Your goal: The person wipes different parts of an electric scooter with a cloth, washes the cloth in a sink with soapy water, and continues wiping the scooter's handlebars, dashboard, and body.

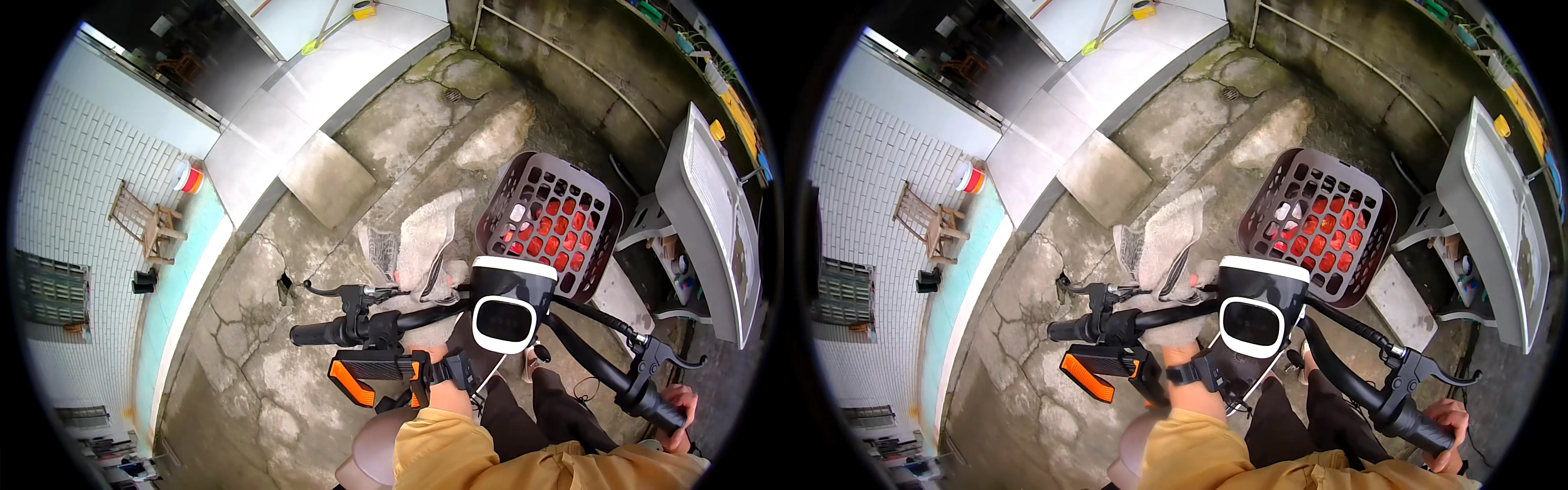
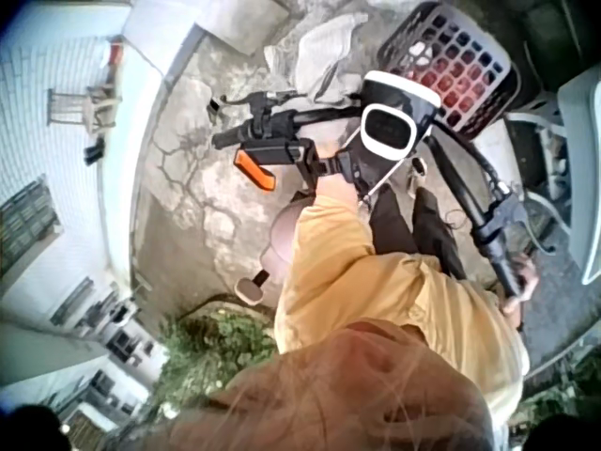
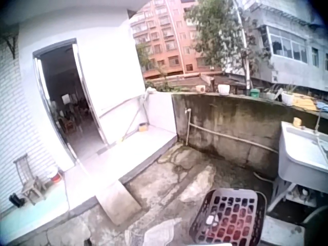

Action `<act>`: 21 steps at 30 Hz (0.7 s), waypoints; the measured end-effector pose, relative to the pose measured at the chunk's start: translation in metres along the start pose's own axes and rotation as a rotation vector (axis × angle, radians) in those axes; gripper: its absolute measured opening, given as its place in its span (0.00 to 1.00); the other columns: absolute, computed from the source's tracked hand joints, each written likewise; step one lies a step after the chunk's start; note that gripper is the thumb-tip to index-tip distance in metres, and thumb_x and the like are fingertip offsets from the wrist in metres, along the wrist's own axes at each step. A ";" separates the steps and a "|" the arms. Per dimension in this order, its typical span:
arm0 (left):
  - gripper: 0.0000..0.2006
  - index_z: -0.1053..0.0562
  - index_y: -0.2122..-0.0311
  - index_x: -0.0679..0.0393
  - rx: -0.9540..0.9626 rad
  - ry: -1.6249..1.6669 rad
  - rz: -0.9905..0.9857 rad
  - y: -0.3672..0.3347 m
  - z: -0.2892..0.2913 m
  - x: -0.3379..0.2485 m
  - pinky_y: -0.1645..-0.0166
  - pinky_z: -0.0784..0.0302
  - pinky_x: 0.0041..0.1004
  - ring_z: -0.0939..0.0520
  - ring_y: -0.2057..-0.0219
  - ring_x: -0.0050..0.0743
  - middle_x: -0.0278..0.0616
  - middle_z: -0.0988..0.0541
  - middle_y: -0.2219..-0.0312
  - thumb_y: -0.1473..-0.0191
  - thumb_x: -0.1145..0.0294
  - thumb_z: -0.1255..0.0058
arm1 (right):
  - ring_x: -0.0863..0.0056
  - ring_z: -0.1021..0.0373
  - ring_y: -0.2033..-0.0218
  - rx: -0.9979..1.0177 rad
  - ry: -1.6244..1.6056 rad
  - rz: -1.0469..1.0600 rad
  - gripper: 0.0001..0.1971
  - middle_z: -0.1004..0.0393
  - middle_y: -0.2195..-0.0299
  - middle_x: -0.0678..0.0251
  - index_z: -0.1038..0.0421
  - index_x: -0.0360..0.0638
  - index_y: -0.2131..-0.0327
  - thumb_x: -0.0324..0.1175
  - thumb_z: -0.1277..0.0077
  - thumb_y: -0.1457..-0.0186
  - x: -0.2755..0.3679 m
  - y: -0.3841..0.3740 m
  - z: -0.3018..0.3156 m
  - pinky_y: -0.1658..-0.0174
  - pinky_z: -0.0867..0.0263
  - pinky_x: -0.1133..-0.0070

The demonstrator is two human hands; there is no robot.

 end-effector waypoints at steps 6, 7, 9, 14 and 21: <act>0.13 0.34 0.58 0.62 -0.108 -0.024 0.148 0.089 0.079 0.065 0.65 0.37 0.28 0.30 0.68 0.28 0.39 0.31 0.67 0.50 0.76 0.55 | 0.74 0.38 0.83 0.021 0.110 0.096 0.27 0.35 0.84 0.65 0.43 0.41 0.73 0.61 0.62 0.51 0.007 -0.008 0.000 0.75 0.44 0.77; 0.12 0.34 0.58 0.62 -0.115 -0.018 0.158 0.091 0.082 0.065 0.66 0.37 0.28 0.30 0.69 0.28 0.39 0.31 0.67 0.51 0.75 0.55 | 0.74 0.37 0.83 0.045 0.117 0.106 0.27 0.35 0.83 0.65 0.43 0.42 0.73 0.61 0.62 0.51 0.007 -0.010 0.000 0.75 0.44 0.77; 0.12 0.34 0.59 0.62 -0.130 -0.025 0.149 0.086 0.084 0.058 0.67 0.37 0.28 0.30 0.70 0.28 0.39 0.31 0.68 0.51 0.75 0.55 | 0.71 0.39 0.79 0.152 0.105 0.087 0.25 0.38 0.81 0.62 0.42 0.40 0.75 0.58 0.62 0.51 0.008 -0.010 0.002 0.73 0.42 0.76; 0.11 0.33 0.60 0.62 -0.130 -0.059 0.097 0.073 0.076 0.026 0.71 0.38 0.28 0.31 0.73 0.27 0.39 0.30 0.71 0.52 0.75 0.54 | 0.74 0.38 0.83 0.146 0.209 0.057 0.27 0.33 0.84 0.65 0.43 0.42 0.73 0.61 0.64 0.49 0.020 -0.019 -0.001 0.74 0.44 0.77; 0.10 0.32 0.63 0.61 -0.180 -0.120 0.010 0.073 0.102 -0.012 0.76 0.38 0.27 0.31 0.77 0.26 0.39 0.30 0.74 0.53 0.74 0.54 | 0.74 0.40 0.84 0.183 0.207 0.089 0.25 0.34 0.85 0.65 0.43 0.42 0.74 0.59 0.66 0.48 0.015 -0.018 0.000 0.72 0.44 0.76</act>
Point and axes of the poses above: each hand's wrist, its own y-axis away from the middle knuckle, its own z-axis out of the back of the hand, x = y × z, the point moved 5 cm from there along -y, towards the middle knuckle
